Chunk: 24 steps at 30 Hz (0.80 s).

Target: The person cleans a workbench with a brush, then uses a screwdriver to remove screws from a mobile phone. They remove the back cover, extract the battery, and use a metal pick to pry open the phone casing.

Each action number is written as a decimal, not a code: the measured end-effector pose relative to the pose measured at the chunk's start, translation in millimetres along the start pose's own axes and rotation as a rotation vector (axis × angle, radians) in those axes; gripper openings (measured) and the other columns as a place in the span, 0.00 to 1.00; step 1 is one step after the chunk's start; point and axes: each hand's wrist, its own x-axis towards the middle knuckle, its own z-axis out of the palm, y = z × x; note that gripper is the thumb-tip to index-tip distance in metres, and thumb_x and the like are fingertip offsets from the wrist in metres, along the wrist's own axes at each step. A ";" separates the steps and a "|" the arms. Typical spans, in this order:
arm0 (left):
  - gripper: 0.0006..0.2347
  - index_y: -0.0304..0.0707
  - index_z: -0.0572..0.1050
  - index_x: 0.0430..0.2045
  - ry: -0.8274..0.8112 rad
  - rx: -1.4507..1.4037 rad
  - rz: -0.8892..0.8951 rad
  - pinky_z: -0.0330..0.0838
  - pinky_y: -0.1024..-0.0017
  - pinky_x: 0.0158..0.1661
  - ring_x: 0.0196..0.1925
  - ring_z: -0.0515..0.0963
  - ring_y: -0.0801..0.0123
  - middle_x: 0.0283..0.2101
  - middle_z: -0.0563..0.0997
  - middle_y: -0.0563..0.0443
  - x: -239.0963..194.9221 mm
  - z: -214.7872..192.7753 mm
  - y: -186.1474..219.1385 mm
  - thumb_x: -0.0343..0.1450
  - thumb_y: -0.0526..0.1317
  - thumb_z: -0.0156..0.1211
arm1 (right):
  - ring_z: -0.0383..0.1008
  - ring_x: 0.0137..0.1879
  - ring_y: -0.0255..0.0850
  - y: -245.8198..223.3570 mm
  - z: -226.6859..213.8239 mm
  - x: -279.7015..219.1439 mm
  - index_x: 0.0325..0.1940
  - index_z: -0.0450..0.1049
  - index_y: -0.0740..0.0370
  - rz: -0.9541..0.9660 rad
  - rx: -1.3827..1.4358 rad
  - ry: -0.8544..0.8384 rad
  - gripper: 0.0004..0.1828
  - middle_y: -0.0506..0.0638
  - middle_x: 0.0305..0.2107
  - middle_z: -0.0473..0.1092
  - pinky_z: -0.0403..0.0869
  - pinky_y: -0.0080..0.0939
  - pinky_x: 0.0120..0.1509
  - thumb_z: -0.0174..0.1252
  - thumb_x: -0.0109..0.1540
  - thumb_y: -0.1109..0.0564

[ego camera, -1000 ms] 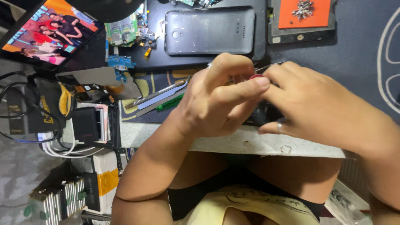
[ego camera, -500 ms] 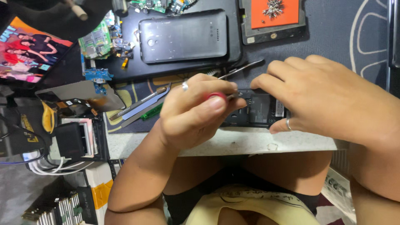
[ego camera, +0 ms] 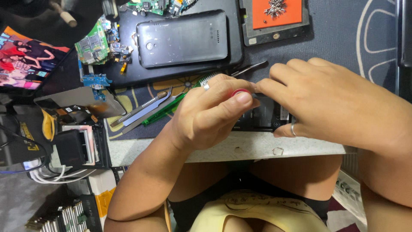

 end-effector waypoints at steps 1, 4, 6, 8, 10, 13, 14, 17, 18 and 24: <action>0.27 0.43 0.58 0.68 -0.012 -0.001 -0.010 0.78 0.68 0.41 0.43 0.81 0.56 0.52 0.78 0.40 0.2 0.2 0.5 0.79 0.23 0.67 | 0.70 0.45 0.46 0.1 -0.2 -0.7 0.57 0.71 0.56 -0.006 -0.003 0.003 0.44 0.47 0.40 0.68 0.69 0.46 0.49 0.72 0.42 0.35; 0.26 0.47 0.56 0.69 -0.065 -0.017 -0.048 0.79 0.70 0.44 0.46 0.81 0.57 0.53 0.77 0.42 0.3 -1.6 3.0 0.81 0.24 0.61 | 0.70 0.47 0.45 0.9 -0.9 -0.9 0.55 0.70 0.57 0.009 -0.022 -0.027 0.42 0.46 0.41 0.68 0.69 0.46 0.50 0.72 0.42 0.38; 0.25 0.48 0.56 0.68 -0.089 -0.034 -0.044 0.80 0.71 0.45 0.48 0.81 0.57 0.55 0.77 0.41 0.1 -2.8 4.3 0.81 0.23 0.57 | 0.70 0.48 0.45 0.8 -1.0 -1.6 0.54 0.71 0.57 -0.001 -0.019 -0.025 0.40 0.46 0.41 0.68 0.69 0.46 0.51 0.72 0.42 0.39; 0.25 0.47 0.57 0.67 -0.101 -0.026 -0.035 0.80 0.71 0.44 0.48 0.82 0.56 0.54 0.77 0.41 1.1 -3.4 4.6 0.80 0.22 0.57 | 0.70 0.48 0.45 1.2 -1.5 -2.7 0.53 0.71 0.57 -0.036 0.001 0.021 0.40 0.47 0.40 0.68 0.69 0.46 0.50 0.72 0.42 0.40; 0.24 0.43 0.58 0.65 -0.101 0.002 0.013 0.80 0.67 0.42 0.45 0.82 0.53 0.52 0.77 0.39 3.5 -2.2 2.7 0.78 0.22 0.59 | 0.70 0.48 0.46 1.3 -1.0 -3.2 0.54 0.71 0.57 -0.067 0.023 0.077 0.41 0.48 0.38 0.68 0.69 0.47 0.49 0.72 0.42 0.40; 0.23 0.40 0.61 0.61 -0.065 0.045 0.023 0.79 0.62 0.38 0.40 0.80 0.50 0.47 0.78 0.37 5.2 3.2 1.1 0.76 0.24 0.66 | 0.70 0.48 0.46 1.3 0.3 -3.5 0.52 0.72 0.55 -0.057 0.028 0.060 0.39 0.47 0.38 0.68 0.69 0.47 0.49 0.72 0.41 0.39; 0.23 0.42 0.62 0.61 -0.040 0.053 -0.045 0.79 0.64 0.36 0.40 0.80 0.51 0.46 0.79 0.40 5.1 5.5 2.3 0.76 0.25 0.68 | 0.70 0.48 0.46 1.0 0.5 -3.9 0.52 0.72 0.55 -0.047 0.020 0.046 0.39 0.47 0.38 0.68 0.69 0.47 0.49 0.72 0.41 0.39; 0.26 0.45 0.58 0.63 -0.002 -0.057 -0.116 0.79 0.70 0.38 0.41 0.81 0.57 0.48 0.78 0.39 6.0 3.1 4.4 0.78 0.21 0.64 | 0.70 0.48 0.46 0.7 0.5 -3.8 0.51 0.71 0.56 -0.043 -0.010 0.048 0.39 0.47 0.39 0.68 0.69 0.46 0.50 0.72 0.41 0.39; 0.26 0.45 0.57 0.64 -0.004 -0.076 -0.111 0.80 0.71 0.38 0.41 0.82 0.58 0.49 0.78 0.38 6.7 1.9 4.9 0.77 0.20 0.62 | 0.69 0.48 0.46 1.0 0.5 -4.0 0.51 0.71 0.58 -0.050 -0.019 0.061 0.39 0.47 0.39 0.68 0.69 0.46 0.50 0.72 0.42 0.39; 0.27 0.42 0.58 0.60 0.023 -0.006 0.036 0.80 0.62 0.38 0.39 0.83 0.49 0.44 0.78 0.33 10.3 0.2 5.3 0.73 0.19 0.66 | 0.69 0.46 0.46 -0.3 -1.0 -5.8 0.51 0.70 0.59 -0.064 -0.041 0.074 0.39 0.49 0.38 0.67 0.68 0.46 0.47 0.72 0.42 0.39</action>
